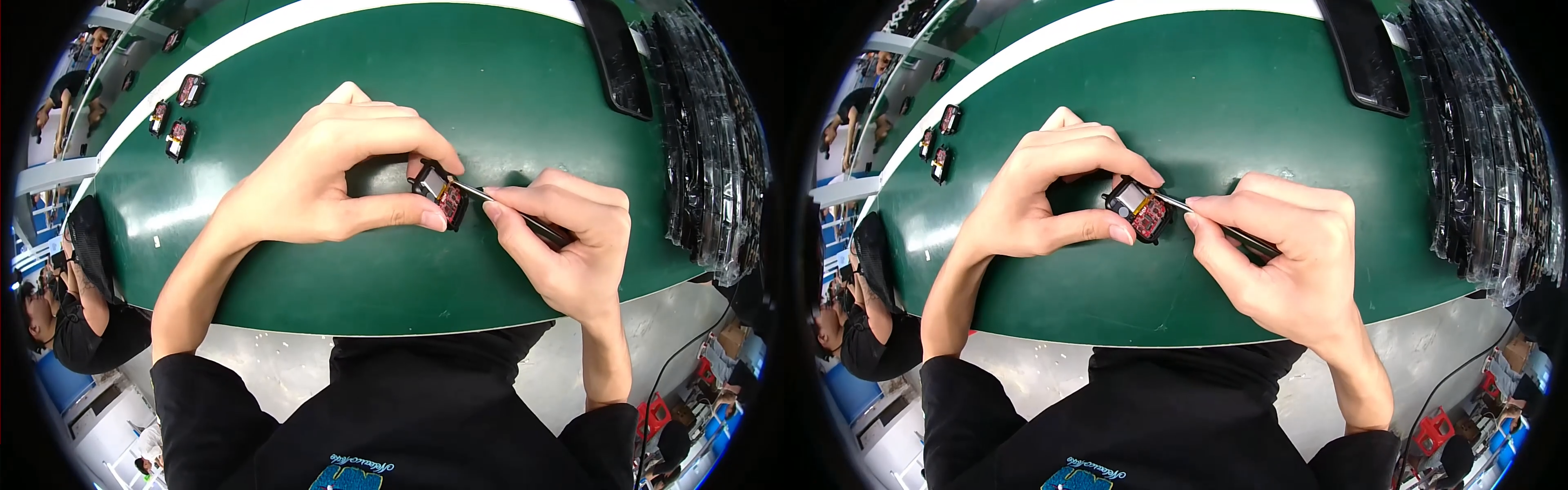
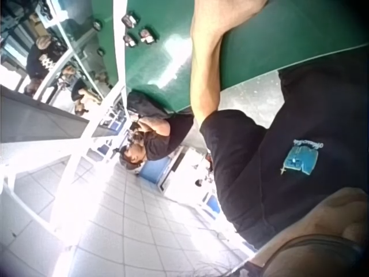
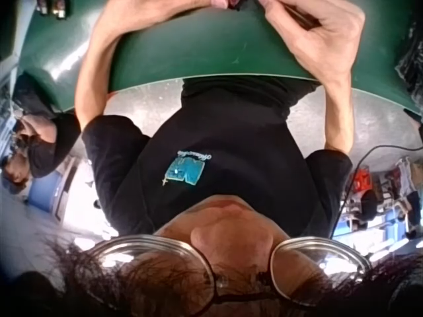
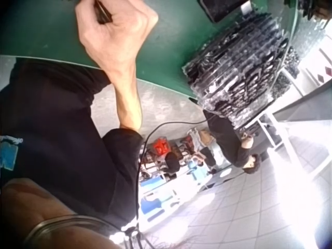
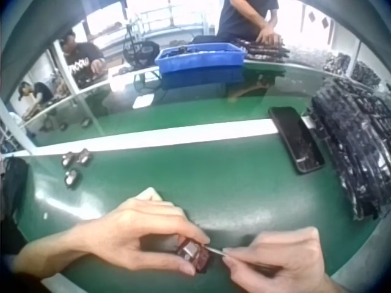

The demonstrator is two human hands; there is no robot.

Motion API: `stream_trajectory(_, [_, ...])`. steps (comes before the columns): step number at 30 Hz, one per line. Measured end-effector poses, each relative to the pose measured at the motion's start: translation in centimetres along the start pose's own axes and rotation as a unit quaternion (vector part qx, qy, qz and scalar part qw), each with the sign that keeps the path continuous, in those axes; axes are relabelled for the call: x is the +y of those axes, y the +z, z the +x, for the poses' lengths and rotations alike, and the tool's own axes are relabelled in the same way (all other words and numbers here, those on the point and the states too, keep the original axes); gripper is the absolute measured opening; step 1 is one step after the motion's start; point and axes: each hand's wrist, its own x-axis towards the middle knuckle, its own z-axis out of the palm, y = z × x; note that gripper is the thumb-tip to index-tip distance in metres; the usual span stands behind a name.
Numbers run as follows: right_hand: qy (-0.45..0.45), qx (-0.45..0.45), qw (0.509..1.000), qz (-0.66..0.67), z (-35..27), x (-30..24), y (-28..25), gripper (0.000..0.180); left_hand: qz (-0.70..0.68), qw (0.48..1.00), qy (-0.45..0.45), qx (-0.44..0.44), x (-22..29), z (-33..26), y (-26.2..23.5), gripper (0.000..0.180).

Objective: Assembling small electronic modules using tweezers at a workshop station.

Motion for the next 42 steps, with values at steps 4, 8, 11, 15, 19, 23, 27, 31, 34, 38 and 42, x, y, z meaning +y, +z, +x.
stream_trajectory(4, [-0.001, 0.008, 1.0, 0.004, -0.05, -0.08, 0.17, 0.015, 0.003, 1.0, 0.028, 0.012, 0.01, -0.01, 0.1, 0.031])
stream_trajectory(8, [-0.002, 0.006, 1.0, -0.005, -0.02, -0.13, -0.03, 0.015, 0.024, 0.999, 0.039, -0.001, -0.17, -0.02, -0.05, 0.044])
stream_trajectory(11, [-0.01, 0.001, 1.0, -0.01, -0.01, -0.11, -0.17, 0.015, 0.018, 0.999, 0.041, 0.002, -0.35, -0.05, 0.05, 0.045])
stream_trajectory(15, [-0.007, 0.0, 1.0, -0.004, -0.07, -0.09, -0.1, 0.015, 0.017, 0.999, 0.033, -0.001, -0.36, -0.11, -0.02, 0.045])
stream_trajectory(19, [-0.013, -0.003, 1.0, -0.012, -0.03, -0.04, -0.09, 0.015, 0.014, 0.999, 0.031, -0.003, -0.28, -0.02, 0.03, 0.046])
stream_trajectory(23, [-0.02, 0.003, 1.0, -0.017, -0.1, -0.05, 0.02, 0.015, 0.024, 0.999, 0.04, 0.0, -0.17, 0.01, 0.07, 0.045])
stream_trajectory(27, [-0.023, 0.003, 1.0, -0.019, -0.23, -0.05, 0.03, 0.017, 0.03, 0.998, 0.049, 0.002, -0.29, -0.03, 0.12, 0.044])
stream_trajectory(31, [-0.018, 0.002, 1.0, -0.021, -0.31, -0.2, -0.06, 0.016, 0.029, 0.998, 0.05, 0.003, -0.37, -0.11, 0.09, 0.043])
stream_trajectory(34, [-0.029, 0.007, 0.999, -0.022, -0.41, -0.06, 0.11, 0.017, 0.025, 0.998, 0.054, 0.007, -0.41, 0.01, 0.11, 0.044])
stream_trajectory(38, [-0.04, 0.004, 0.999, -0.034, -0.4, 0.02, 0.09, 0.017, 0.01, 0.998, 0.051, 0.018, -0.34, 0.1, 0.35, 0.03])
stream_trajectory(42, [-0.043, 0.015, 0.998, -0.032, -0.39, -0.03, 0.16, 0.018, 0.014, 0.998, 0.052, 0.02, -0.25, 0.17, 0.28, 0.03])
